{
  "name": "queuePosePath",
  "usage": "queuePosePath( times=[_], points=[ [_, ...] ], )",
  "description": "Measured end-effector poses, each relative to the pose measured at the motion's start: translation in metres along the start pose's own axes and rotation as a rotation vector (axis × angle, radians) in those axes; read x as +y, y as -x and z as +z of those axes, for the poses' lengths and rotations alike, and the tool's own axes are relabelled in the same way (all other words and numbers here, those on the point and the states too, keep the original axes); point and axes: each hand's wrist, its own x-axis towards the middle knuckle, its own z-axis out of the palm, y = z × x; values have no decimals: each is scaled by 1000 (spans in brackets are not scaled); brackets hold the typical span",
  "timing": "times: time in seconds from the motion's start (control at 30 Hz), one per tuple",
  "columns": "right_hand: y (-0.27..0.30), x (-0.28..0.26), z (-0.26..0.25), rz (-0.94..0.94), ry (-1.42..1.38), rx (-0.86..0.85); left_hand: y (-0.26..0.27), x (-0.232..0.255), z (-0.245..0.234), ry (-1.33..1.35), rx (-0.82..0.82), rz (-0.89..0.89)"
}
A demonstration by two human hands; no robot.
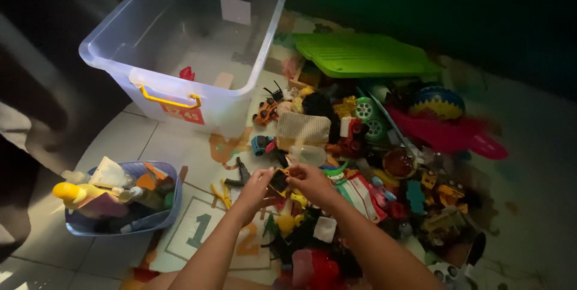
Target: The person is organizing and cleaning toys from a pile on the floor into containers.
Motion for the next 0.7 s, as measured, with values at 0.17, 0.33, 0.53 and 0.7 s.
queuePosePath(
  times=[0.17,0.33,0.53,0.7],
  points=[
    [16,2,-10,3,11,59,-6,-13,3,36,-31,1],
    [18,34,-31,9,203,214,-3,-17,8,-173,192,41],
    [31,49,-30,5,600,175,-32,-69,-9,-712,316,317],
    [46,25,-14,0,800,54,-18,-71,0,-910,273,344]
  ],
)
